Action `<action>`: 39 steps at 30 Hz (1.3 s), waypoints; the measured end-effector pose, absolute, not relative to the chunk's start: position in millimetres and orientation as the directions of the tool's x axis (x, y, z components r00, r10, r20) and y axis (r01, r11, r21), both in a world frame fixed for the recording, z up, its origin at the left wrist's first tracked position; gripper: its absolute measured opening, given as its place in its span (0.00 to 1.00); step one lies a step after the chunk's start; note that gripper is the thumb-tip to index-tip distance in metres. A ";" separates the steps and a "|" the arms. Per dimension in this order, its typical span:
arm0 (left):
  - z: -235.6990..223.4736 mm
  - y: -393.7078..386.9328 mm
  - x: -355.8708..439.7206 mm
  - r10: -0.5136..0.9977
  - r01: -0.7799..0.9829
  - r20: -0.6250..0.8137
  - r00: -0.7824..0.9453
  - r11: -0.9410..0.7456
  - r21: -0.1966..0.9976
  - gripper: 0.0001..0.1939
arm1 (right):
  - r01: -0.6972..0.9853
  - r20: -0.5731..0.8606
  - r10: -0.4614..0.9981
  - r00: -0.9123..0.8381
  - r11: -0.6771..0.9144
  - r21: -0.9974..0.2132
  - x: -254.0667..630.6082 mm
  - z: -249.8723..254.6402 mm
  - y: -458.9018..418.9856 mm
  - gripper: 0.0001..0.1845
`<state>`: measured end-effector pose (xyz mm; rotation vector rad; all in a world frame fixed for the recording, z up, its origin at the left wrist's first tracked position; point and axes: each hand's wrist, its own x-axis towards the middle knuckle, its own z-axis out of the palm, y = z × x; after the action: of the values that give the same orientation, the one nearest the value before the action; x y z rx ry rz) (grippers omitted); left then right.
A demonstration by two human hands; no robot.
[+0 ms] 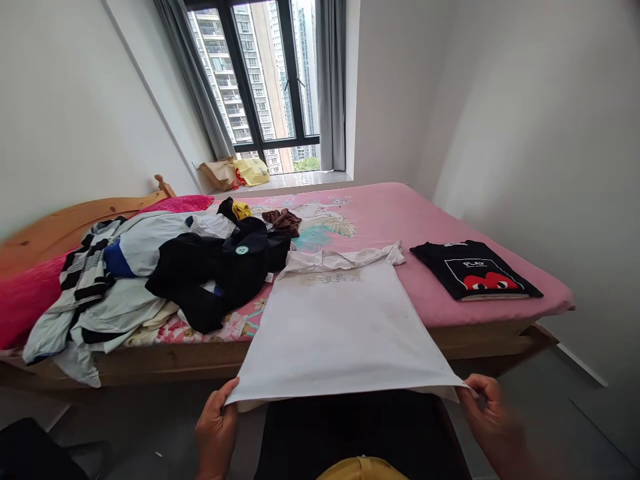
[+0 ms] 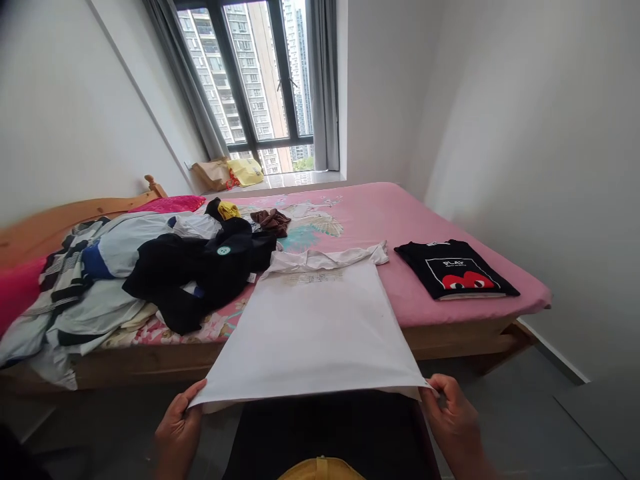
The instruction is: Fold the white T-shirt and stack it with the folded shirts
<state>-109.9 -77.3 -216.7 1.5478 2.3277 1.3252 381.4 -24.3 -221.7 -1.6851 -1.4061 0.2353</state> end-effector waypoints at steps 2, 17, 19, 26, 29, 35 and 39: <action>-221.5 -78.1 -112.6 0.819 0.767 0.374 -0.435 0.120 0.630 0.17 | 0.700 0.363 0.869 0.335 0.028 -0.714 383.1 -226.8 -23.1 0.15; -255.9 -66.1 -100.6 0.778 0.436 0.099 -0.620 0.237 0.868 0.24 | 0.499 0.033 0.898 0.438 -0.212 -0.840 373.9 -259.1 -21.0 0.21; -254.0 -54.5 -91.4 0.829 0.404 0.043 -0.558 0.226 0.886 0.26 | 0.410 0.072 0.848 0.526 -0.179 -0.895 365.7 -245.1 -5.5 0.20; -250.1 -68.0 -97.7 0.776 0.462 0.050 -0.629 0.321 0.827 0.19 | 0.345 0.174 0.773 0.610 -0.062 -0.937 379.5 -227.0 3.2 0.21; -241.1 -75.1 -106.9 0.721 0.395 0.055 -0.691 0.312 0.864 0.21 | 0.448 0.199 0.795 0.572 -0.100 -0.888 392.5 -225.7 -8.2 0.22; -225.8 -52.8 -83.7 0.737 0.175 -0.033 -0.675 0.204 0.963 0.26 | 0.249 0.043 0.798 0.601 -0.136 -0.959 379.5 -244.5 0.8 0.22; -214.8 -50.3 -79.0 0.858 0.379 0.072 -0.509 0.148 0.914 0.24 | 0.152 0.000 0.822 0.569 -0.105 -0.983 373.6 -246.5 15.0 0.22</action>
<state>-79.0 -50.3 -214.8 1.1774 1.9581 1.3384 373.6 15.0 -246.5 -1.6035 -0.8401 0.6967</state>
